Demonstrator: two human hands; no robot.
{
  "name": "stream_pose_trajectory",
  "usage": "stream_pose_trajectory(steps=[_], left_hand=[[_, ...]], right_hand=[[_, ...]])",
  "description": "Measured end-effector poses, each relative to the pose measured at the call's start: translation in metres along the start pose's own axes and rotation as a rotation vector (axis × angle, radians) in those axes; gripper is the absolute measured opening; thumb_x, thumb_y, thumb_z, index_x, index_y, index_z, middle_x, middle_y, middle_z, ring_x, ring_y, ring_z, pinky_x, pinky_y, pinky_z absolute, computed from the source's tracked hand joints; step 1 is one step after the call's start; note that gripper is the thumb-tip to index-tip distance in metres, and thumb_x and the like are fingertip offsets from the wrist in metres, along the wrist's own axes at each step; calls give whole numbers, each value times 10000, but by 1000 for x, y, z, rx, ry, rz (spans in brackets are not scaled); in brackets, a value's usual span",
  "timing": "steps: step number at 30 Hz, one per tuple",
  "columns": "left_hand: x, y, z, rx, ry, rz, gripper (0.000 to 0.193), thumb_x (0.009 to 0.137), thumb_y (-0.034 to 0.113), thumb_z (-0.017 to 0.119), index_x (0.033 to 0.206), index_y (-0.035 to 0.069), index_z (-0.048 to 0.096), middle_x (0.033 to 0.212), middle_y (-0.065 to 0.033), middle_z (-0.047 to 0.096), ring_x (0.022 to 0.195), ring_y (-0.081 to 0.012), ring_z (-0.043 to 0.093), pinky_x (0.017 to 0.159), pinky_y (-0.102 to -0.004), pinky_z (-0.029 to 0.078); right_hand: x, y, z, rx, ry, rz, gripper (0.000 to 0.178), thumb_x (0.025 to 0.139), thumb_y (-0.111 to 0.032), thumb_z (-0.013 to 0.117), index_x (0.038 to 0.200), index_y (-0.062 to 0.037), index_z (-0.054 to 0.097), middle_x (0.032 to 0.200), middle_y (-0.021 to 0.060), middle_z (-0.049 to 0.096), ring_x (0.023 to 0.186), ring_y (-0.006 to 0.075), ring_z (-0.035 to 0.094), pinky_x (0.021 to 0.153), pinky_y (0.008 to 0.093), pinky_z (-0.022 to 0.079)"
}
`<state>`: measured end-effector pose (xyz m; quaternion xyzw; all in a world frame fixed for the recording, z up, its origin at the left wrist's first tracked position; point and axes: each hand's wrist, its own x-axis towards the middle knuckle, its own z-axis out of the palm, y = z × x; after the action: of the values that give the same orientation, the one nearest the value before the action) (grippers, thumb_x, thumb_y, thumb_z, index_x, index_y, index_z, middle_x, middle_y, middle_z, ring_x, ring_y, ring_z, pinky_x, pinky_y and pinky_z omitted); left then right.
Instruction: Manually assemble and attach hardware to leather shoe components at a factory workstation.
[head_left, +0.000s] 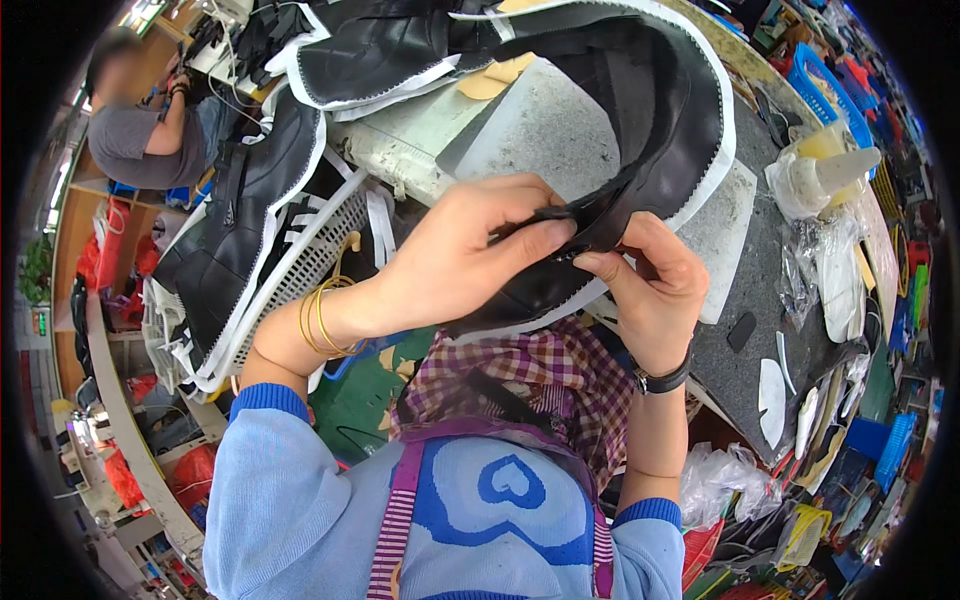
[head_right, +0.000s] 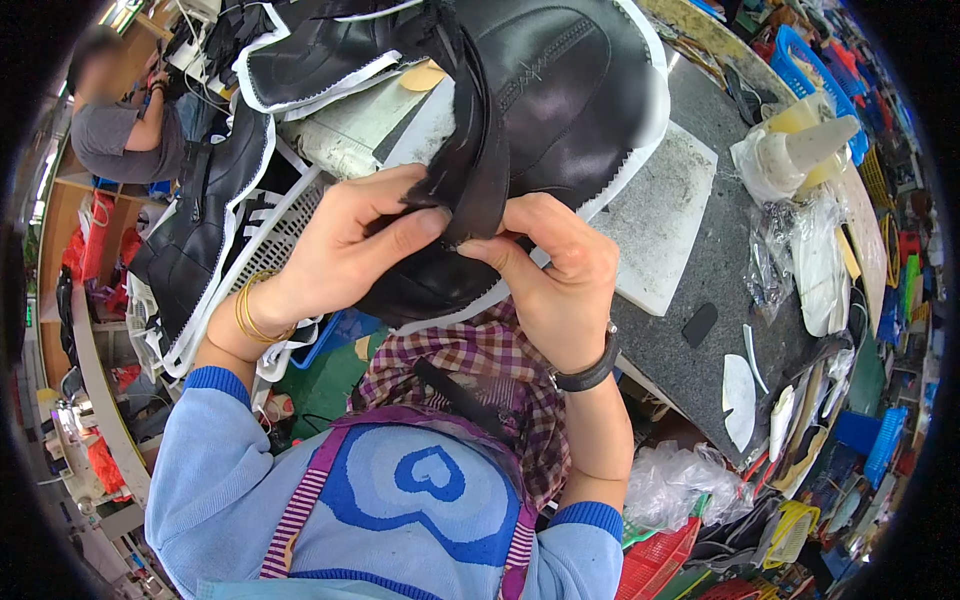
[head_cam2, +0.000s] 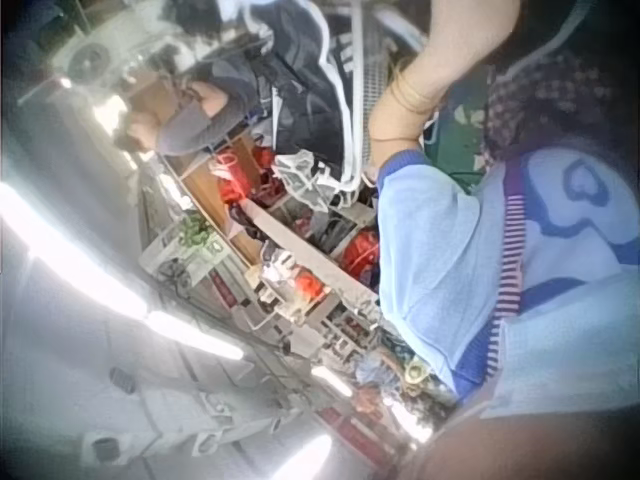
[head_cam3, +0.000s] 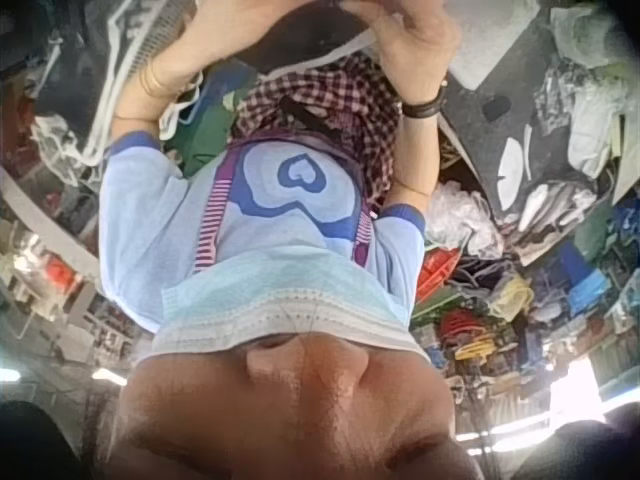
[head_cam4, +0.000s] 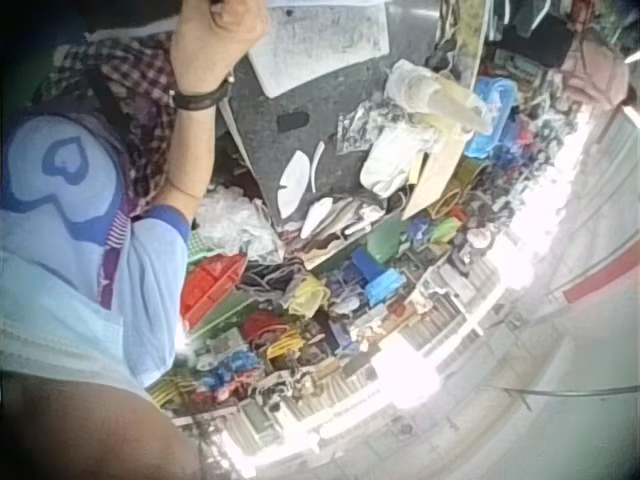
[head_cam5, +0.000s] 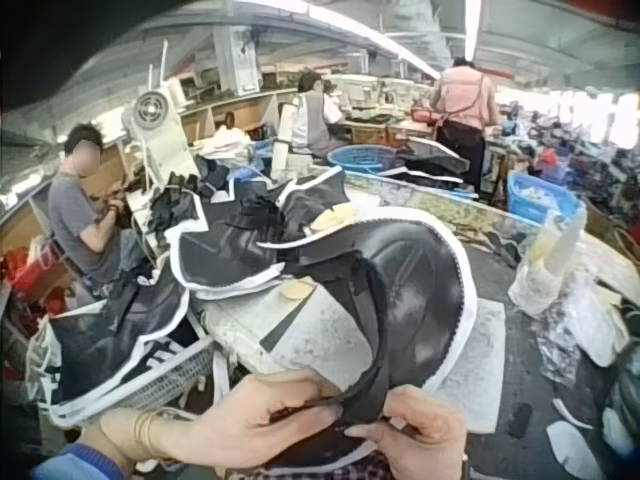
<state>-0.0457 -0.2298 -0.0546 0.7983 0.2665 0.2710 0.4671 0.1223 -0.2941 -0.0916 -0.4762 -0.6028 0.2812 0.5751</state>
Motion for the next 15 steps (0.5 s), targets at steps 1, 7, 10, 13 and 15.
stream_pose_trajectory(steps=[1,7,10,13,15], left_hand=[[-2,0,1,-4,5,4,170,837,104,540,790,-58,554,761,-46,531,619,-74,440,536,-233,347],[-12,-6,4,-201,59,118,126,801,59,555,844,-56,585,824,-61,566,671,-119,504,589,-229,385],[-8,0,-1,-79,40,214,175,744,44,601,892,-48,588,883,-99,587,738,-166,570,646,-245,435],[-4,7,-1,76,53,261,245,679,28,662,905,-24,583,866,-125,583,709,-215,579,625,-264,451],[-2,13,0,267,19,232,235,682,49,625,904,-8,576,880,-107,577,754,-269,588,633,-313,471]], right_hand=[[-3,0,2,-6,-5,-3,189,628,29,672,795,5,588,714,53,559,628,139,517,573,215,392],[-22,8,17,422,232,68,156,698,40,648,839,20,584,829,24,562,743,88,517,652,191,402],[-17,1,17,397,210,93,171,702,56,639,862,18,593,833,13,555,760,73,518,662,179,400],[-13,6,13,168,196,68,186,618,47,666,786,3,601,745,41,534,645,122,493,557,219,369],[-11,1,9,38,204,-49,189,588,51,664,755,6,585,724,69,528,631,186,497,559,249,383]])
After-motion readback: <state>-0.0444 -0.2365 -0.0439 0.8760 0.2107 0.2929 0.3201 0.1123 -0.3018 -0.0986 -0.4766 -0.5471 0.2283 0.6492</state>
